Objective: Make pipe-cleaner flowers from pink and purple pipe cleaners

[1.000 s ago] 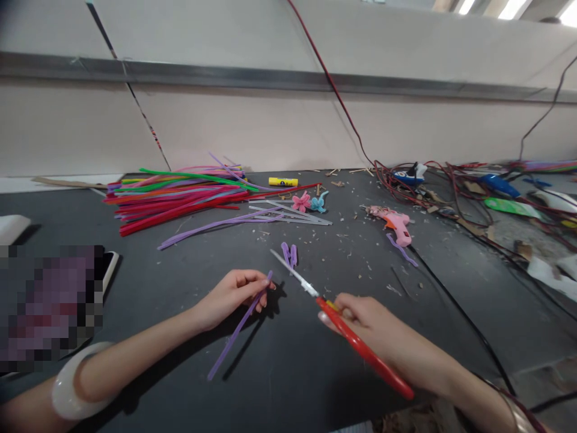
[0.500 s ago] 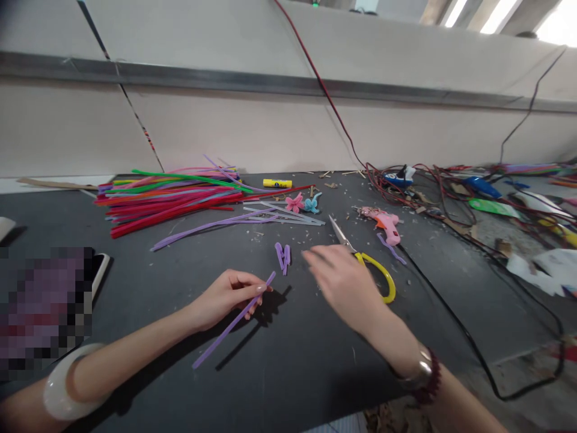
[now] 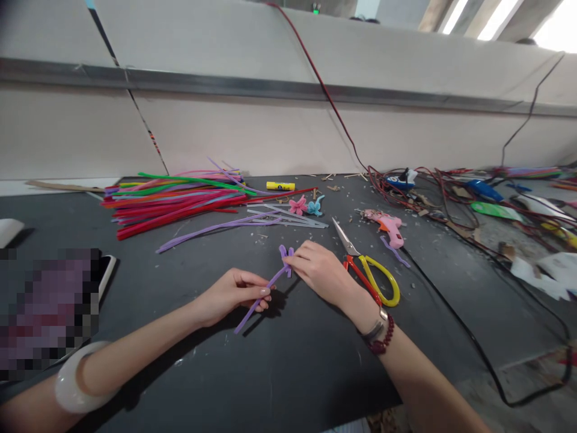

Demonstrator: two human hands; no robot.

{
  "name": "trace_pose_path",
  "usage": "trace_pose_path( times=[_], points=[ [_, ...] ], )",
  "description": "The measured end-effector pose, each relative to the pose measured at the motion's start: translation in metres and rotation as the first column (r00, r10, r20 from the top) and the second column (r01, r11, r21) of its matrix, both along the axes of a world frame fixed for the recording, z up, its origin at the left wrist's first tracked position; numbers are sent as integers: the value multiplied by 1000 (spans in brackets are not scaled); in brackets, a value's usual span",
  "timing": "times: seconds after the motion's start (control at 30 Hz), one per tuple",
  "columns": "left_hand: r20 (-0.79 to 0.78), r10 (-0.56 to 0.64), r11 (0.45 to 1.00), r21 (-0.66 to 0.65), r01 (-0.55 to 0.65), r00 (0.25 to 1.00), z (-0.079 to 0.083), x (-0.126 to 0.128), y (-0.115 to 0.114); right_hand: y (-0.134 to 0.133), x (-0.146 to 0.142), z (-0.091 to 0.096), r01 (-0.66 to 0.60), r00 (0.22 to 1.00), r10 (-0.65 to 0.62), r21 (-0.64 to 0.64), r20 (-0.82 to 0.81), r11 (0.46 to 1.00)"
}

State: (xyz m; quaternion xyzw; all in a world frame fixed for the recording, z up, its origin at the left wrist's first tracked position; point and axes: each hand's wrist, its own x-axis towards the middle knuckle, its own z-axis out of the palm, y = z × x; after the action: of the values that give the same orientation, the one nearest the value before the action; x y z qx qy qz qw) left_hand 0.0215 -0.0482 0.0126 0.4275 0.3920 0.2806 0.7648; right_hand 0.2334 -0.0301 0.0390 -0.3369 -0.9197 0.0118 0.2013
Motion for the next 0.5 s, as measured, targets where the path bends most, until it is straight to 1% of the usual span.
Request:
trace_pose_path(
  times=[0.07, 0.13, 0.2, 0.27, 0.33, 0.4, 0.47, 0.5],
  points=[
    [3, 26, 1000, 1, -26, 1000, -1, 0, 1, -1, -1, -6, -26, 995, 19, -71, -102, 997],
    [6, 57, 998, -1, -57, 998, -1, -1, 1, -3, -4, -10, -32, 978, -1, -155, -208, 987],
    [11, 86, 996, -6, -86, 996, -2, -1, 2, -5, -8, -11, 0, 951, -87, -281, -296, 960],
    [17, 108, 994, -10, -108, 994, -2, -1, 3, -7, -11, -12, 22, 917, -193, -438, -350, 899],
    [21, 121, 993, -17, -121, 992, -1, -2, 4, -7, -12, -13, -3, 885, -277, -601, -373, 799],
    [18, 129, 991, -25, -129, 991, 0, -1, 4, -6, -13, -16, -59, 848, -360, -744, -390, 666],
    [11, 141, 990, -31, -141, 990, 1, 0, 4, -5, -14, -19, -131, 793, -452, -839, -408, 528],
    [6, 146, 989, -30, -146, 989, 2, 0, 4, -5, -15, -20, -171, 760, -497, -867, -419, 468]
  ],
)
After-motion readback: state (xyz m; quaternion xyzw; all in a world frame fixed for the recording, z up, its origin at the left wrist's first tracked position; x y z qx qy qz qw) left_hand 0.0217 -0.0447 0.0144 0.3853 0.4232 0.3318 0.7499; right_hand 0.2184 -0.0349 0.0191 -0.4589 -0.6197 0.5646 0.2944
